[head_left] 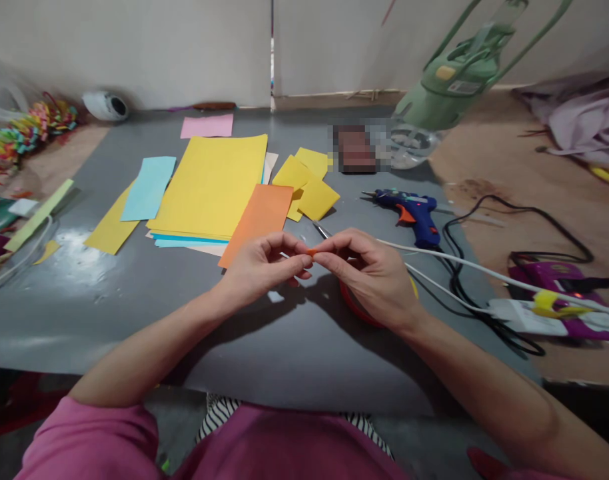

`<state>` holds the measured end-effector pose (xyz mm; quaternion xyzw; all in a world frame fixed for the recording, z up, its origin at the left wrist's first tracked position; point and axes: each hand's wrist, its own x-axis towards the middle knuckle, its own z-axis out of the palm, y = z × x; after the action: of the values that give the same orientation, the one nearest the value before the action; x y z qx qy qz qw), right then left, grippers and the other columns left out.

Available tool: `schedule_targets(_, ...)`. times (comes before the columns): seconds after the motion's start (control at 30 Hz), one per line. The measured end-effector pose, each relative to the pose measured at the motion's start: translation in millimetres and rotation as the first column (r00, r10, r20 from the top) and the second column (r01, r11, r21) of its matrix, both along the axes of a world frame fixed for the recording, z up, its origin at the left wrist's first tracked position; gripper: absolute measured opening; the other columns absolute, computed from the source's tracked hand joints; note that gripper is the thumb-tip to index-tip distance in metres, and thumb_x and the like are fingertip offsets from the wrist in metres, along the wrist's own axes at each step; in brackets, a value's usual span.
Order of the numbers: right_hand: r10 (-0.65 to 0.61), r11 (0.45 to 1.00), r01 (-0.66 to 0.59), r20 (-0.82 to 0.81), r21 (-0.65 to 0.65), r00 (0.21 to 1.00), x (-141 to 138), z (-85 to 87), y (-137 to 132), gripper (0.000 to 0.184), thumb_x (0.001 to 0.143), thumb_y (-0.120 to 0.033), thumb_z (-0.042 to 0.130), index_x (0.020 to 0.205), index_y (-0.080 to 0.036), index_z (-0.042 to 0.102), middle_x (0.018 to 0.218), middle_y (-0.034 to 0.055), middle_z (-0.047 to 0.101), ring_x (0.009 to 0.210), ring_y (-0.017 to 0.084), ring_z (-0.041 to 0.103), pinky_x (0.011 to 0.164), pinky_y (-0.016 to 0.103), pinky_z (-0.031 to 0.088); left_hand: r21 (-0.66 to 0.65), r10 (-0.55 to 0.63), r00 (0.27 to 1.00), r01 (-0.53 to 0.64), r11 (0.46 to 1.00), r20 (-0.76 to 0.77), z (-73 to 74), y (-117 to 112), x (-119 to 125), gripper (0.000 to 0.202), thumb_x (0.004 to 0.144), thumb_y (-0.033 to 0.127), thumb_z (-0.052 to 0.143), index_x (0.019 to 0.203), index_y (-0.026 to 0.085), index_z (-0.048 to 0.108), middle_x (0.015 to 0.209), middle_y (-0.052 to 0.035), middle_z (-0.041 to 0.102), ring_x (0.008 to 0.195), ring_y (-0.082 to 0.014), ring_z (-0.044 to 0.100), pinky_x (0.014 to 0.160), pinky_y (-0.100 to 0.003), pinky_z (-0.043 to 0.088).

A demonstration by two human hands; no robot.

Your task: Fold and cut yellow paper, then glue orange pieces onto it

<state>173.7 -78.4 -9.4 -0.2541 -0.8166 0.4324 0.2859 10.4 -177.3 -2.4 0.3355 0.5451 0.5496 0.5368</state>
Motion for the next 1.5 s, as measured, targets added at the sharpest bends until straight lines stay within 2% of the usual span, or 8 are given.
schedule_targets(0.27,0.007,1.0,-0.007,0.013,0.011,1.0,-1.6,1.4,-1.7,0.017,0.091,-0.039,0.065,0.088,-0.023,0.069,0.082,0.0022,0.068,0.074,0.016,0.062,0.061,0.027,0.047,-0.037,-0.005,1.0,0.005,0.999,-0.013,-0.8,-0.3,-0.2,0.018,0.075,0.028,0.077,0.08,0.017,0.064,0.073,0.0012,0.068,0.065,-0.0115,0.069,0.057,-0.021,0.051)
schedule_targets(0.53,-0.026,0.987,0.011,0.093,0.161,0.995,5.9,13.7,5.0,0.016,0.093,-0.036,0.062,0.097,-0.023,0.069,0.087,0.003,0.068,0.072,0.015,0.06,0.061,0.028,0.046,-0.092,0.008,0.99,0.006,0.996,0.144,-6.0,-0.2,-8.9,0.024,0.075,0.032,0.08,0.082,0.017,0.063,0.08,-0.0014,0.072,0.068,-0.0116,0.07,0.055,-0.019,0.05)
schedule_targets(0.8,0.079,0.994,-0.085,0.091,0.066,0.993,-3.8,16.3,-0.6,0.016,0.091,-0.039,0.063,0.091,-0.023,0.067,0.087,0.0033,0.068,0.072,0.015,0.062,0.057,0.026,0.048,-0.047,-0.014,0.996,0.018,0.999,0.09,-3.8,-0.1,-3.4,0.017,0.076,0.026,0.077,0.079,0.017,0.062,0.072,0.0017,0.067,0.066,-0.0111,0.07,0.055,-0.019,0.05)
schedule_targets(0.97,0.084,0.978,-0.104,0.113,0.18,0.99,-5.9,13.5,0.1,0.01,0.09,-0.03,0.064,0.085,-0.022,0.065,0.08,0.0011,0.064,0.064,0.012,0.057,0.056,0.025,0.045,-0.011,-0.014,0.978,0.012,1.0,-0.209,-4.5,-1.0,-2.5,0.011,0.079,0.024,0.071,0.08,0.017,0.063,0.071,0.002,0.066,0.061,-0.0098,0.067,0.056,-0.02,0.049)
schedule_targets(1.07,0.113,0.948,-0.148,0.138,0.28,0.984,-4.1,10.0,0.4,0.007,0.088,-0.023,0.064,0.082,-0.02,0.063,0.073,-0.0007,0.061,0.06,0.011,0.051,0.056,0.026,0.041,0.111,0.043,0.824,0.024,0.994,-0.565,-4.9,-4.2,-0.7,0.004,0.078,0.017,0.067,0.077,0.017,0.063,0.071,0.0028,0.068,0.058,-0.0076,0.061,0.057,-0.02,0.046)
schedule_targets(1.13,0.104,0.952,-0.132,0.115,0.276,0.988,-2.1,8.0,0.2,0.007,0.088,-0.022,0.063,0.081,-0.02,0.063,0.071,-0.0014,0.059,0.059,0.01,0.049,0.056,0.026,0.039,0.17,0.084,0.753,0.037,0.985,-0.653,-5.0,-6.5,1.0,0.003,0.079,0.018,0.066,0.081,0.017,0.065,0.073,0.0026,0.069,0.058,-0.0073,0.059,0.057,-0.02,0.046)
schedule_targets(1.33,0.045,0.999,-0.045,0.005,-0.025,0.999,3.8,3.8,-0.8,0.011,0.09,-0.03,0.063,0.085,-0.021,0.063,0.074,-0.0014,0.061,0.061,0.01,0.051,0.053,0.025,0.039,0.078,-0.072,0.937,0.105,0.991,-0.341,-7.0,-8.6,2.8,0.023,0.086,0.038,0.068,0.094,0.017,0.069,0.08,-0.0012,0.072,0.066,-0.0114,0.067,0.058,-0.021,0.051)
schedule_targets(1.5,0.04,0.99,-0.046,-0.048,-0.136,0.998,5.6,1.4,-2.7,0.013,0.09,-0.035,0.065,0.086,-0.022,0.063,0.077,-0.0015,0.062,0.064,0.011,0.053,0.056,0.025,0.041,0.063,-0.047,0.978,0.061,0.996,-0.201,-7.1,-7.8,2.4,0.024,0.083,0.037,0.074,0.094,0.016,0.07,0.08,-0.0013,0.072,0.073,-0.0136,0.071,0.062,-0.022,0.053)
